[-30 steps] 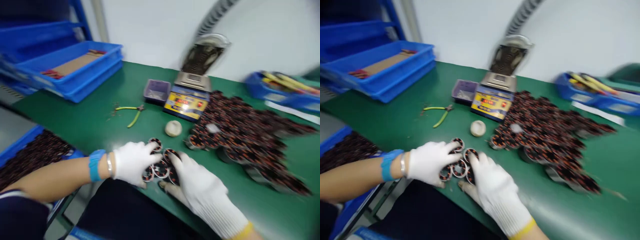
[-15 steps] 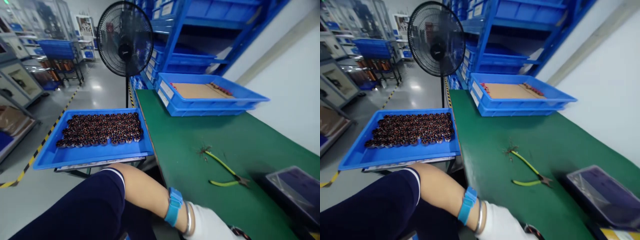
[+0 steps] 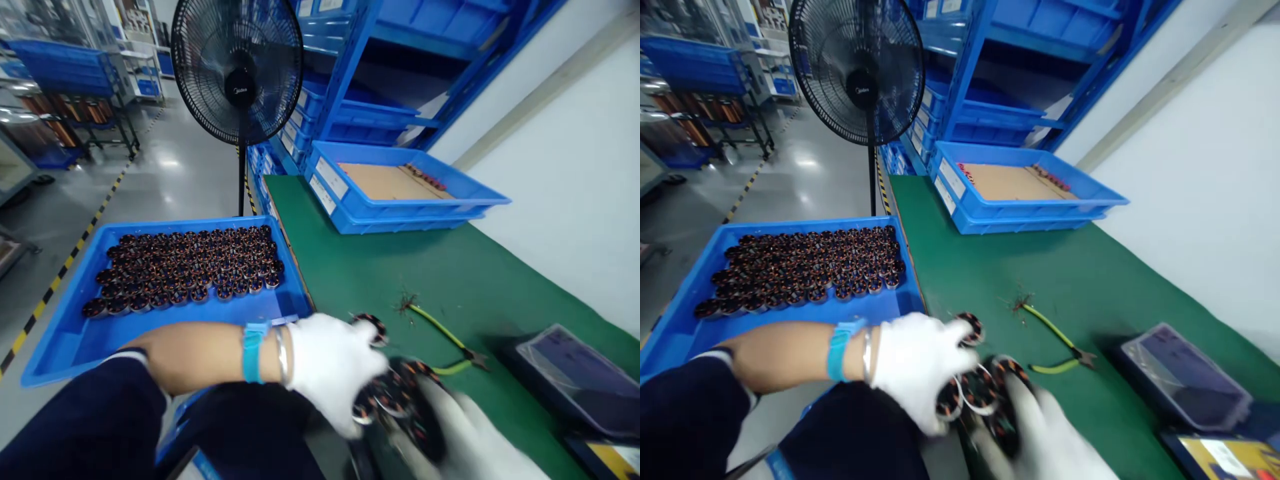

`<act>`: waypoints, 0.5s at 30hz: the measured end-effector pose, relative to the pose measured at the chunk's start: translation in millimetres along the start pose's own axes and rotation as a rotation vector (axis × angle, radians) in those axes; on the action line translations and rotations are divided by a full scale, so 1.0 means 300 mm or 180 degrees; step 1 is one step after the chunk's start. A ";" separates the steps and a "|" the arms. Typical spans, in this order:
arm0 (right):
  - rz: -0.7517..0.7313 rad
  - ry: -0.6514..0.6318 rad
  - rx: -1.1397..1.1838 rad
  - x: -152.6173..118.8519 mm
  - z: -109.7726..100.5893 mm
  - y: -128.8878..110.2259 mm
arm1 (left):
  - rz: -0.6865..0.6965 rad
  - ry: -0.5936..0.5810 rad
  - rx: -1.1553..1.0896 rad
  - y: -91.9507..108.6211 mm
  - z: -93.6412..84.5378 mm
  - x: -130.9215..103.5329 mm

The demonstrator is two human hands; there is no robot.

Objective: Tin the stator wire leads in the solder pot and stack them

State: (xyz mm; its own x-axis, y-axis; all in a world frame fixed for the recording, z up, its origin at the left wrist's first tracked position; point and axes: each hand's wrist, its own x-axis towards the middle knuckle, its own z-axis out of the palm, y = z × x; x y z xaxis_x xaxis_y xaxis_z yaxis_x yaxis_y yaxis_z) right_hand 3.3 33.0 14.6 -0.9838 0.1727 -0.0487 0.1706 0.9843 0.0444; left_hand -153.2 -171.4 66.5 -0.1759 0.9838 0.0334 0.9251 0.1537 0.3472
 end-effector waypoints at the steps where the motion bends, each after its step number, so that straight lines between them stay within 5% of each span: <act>1: 0.0029 -0.0109 0.0093 0.050 -0.042 -0.067 | -0.0259 0.0088 0.0018 -0.046 -0.009 -0.051; 4: -0.0343 -0.0478 0.0129 0.238 -0.128 -0.284 | -0.0949 0.0294 -0.0072 -0.184 -0.001 -0.198; 7: -0.0867 -0.0692 0.0200 0.421 -0.130 -0.447 | -0.1472 0.0405 -0.0354 -0.300 0.042 -0.308; 12: -0.1222 -0.1389 0.0157 0.616 -0.063 -0.562 | -0.2255 0.0101 -0.1339 -0.421 0.128 -0.369; 15: -0.1208 -0.1717 -0.0025 0.675 -0.041 -0.591 | -0.2336 -0.0256 -0.1608 -0.457 0.160 -0.355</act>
State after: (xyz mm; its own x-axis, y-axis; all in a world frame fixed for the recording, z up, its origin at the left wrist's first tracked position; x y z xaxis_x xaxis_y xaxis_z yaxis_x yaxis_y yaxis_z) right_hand -226.7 -107.0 9.2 -0.8093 -0.1906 -0.5556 -0.1848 0.9805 -0.0672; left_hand -245.1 -292.7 -29.8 -0.6234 0.6602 -0.4189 0.3270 0.7068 0.6273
